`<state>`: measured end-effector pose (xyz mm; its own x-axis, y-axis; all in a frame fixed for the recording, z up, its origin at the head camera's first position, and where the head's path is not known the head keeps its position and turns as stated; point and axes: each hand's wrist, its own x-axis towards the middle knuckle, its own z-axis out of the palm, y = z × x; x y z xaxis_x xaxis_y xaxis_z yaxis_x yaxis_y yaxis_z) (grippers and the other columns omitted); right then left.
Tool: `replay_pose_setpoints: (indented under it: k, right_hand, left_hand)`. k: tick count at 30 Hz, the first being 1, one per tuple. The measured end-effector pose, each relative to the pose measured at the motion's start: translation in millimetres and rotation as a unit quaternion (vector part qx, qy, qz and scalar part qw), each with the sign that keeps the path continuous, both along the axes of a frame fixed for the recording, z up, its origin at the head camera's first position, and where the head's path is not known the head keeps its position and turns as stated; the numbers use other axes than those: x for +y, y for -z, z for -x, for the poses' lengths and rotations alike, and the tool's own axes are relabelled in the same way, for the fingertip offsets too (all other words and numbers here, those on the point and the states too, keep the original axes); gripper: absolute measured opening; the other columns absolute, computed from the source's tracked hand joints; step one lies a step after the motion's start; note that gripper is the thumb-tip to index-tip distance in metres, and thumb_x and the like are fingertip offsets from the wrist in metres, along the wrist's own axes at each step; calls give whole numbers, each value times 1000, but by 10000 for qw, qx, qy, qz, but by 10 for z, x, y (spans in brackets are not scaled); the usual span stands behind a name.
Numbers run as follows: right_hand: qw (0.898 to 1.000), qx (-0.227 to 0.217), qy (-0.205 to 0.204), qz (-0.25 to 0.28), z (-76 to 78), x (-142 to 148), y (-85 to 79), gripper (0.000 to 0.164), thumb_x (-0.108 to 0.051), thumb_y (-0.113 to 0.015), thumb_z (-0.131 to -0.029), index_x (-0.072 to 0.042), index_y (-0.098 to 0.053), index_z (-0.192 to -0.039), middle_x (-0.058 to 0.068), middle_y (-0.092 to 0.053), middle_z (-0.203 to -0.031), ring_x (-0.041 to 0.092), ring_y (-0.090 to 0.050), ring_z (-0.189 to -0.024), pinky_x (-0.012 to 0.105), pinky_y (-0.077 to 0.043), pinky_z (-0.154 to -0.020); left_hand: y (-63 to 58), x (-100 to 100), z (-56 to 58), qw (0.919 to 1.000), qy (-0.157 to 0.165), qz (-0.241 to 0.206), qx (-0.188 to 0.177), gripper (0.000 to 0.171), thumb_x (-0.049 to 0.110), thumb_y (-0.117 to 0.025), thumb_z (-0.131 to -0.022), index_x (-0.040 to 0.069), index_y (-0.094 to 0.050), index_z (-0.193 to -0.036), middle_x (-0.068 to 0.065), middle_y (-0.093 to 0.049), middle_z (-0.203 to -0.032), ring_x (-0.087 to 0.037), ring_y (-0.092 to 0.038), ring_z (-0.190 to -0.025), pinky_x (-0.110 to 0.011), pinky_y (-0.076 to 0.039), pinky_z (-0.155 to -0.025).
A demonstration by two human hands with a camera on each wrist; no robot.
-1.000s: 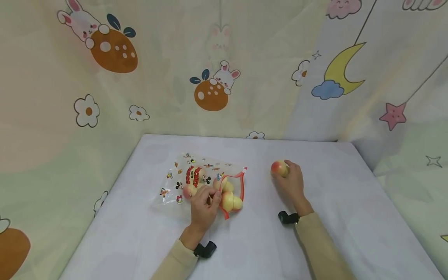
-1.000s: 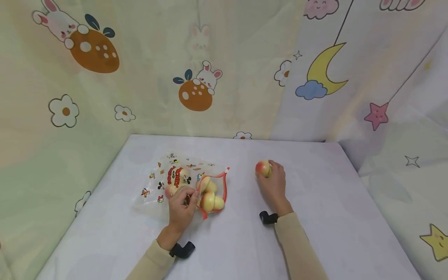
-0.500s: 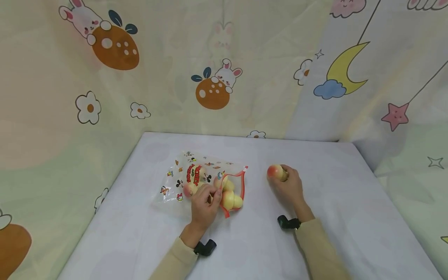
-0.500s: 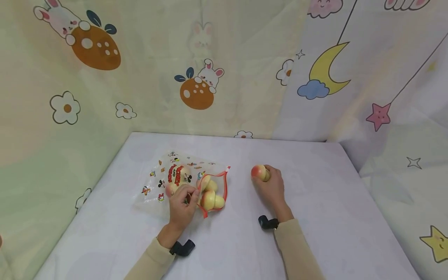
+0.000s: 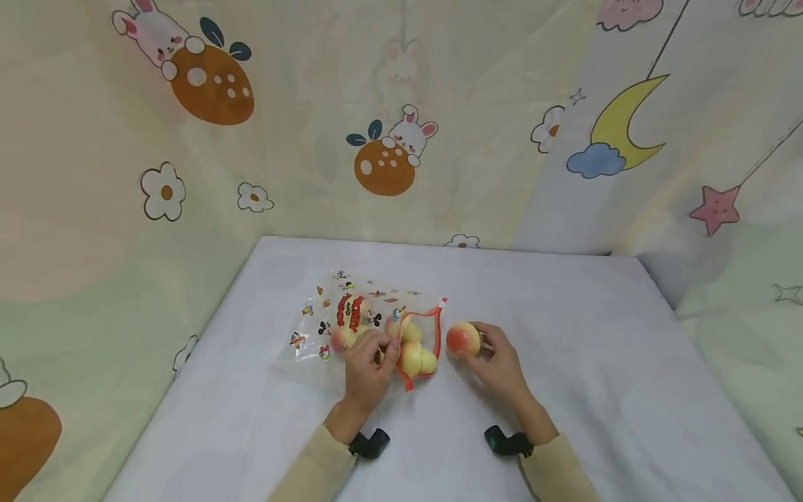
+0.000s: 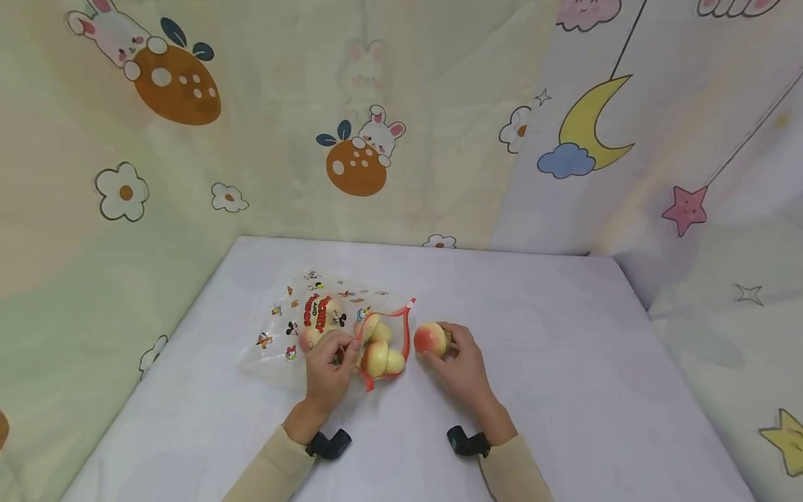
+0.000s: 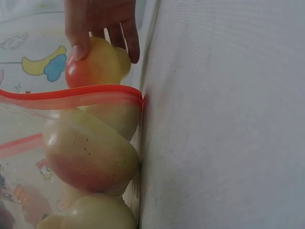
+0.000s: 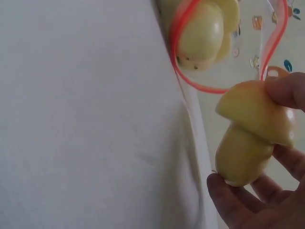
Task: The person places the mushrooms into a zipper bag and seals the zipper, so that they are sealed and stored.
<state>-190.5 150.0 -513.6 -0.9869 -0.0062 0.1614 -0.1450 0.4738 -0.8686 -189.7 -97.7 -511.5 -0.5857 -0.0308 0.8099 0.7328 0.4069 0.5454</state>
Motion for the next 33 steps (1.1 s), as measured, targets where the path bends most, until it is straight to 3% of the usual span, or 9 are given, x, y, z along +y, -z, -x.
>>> replay_pose_setpoints:
  k: [4, 13, 15, 24, 33]
  right_hand:
    - [9982, 459, -382, -27, -77, -69, -5, 53, -14, -81, -80, -12, -56, -127, 6, -56, -126, 26, -55, -117, 45, -50, -93]
    - [9940, 653, -868, 149, -91, -210, 98, 55, -16, -83, -78, -16, -58, -126, -1, -55, -125, 18, -53, -116, 31, -53, -87]
    - [9925, 741, -946, 209, -89, -242, 118, 56, -14, -84, -76, -14, -58, -126, 1, -55, -124, 20, -53, -114, 34, -53, -85]
    - [9915, 1035, -792, -43, -102, -429, 137, 59, -18, -87, -72, -17, -61, -125, 1, -56, -125, 18, -54, -114, 43, -52, -88]
    - [9942, 850, -645, -135, -111, -586, 122, 61, -12, -88, -70, -15, -62, -126, 1, -57, -123, 17, -57, -109, 40, -53, -86]
  left_hand:
    - [-11, 29, 8, 10000, 63, 11, -16, 11, 5, -65, -87, 9, -61, -78, 1, -56, -69, -17, -48, -58, -17, -37, -53]
    - [-42, 8, -7, 9999, -110, 80, -72, 13, 6, -65, -88, 9, -61, -76, 1, -56, -69, -16, -47, -58, -17, -37, -57]
    - [-41, 3, -6, 9999, -134, 77, -54, 13, 6, -65, -87, 10, -61, -76, 1, -56, -68, -15, -47, -59, -19, -36, -59]
    - [-34, 3, -6, 9999, -70, 74, -14, 13, 5, -65, -87, 9, -60, -77, 1, -54, -69, -12, -44, -60, -16, -36, -56]
    - [-25, 4, -16, 9999, -28, 101, -15, 13, 6, -65, -87, 10, -60, -76, 2, -55, -69, -10, -44, -60, -15, -36, -54]
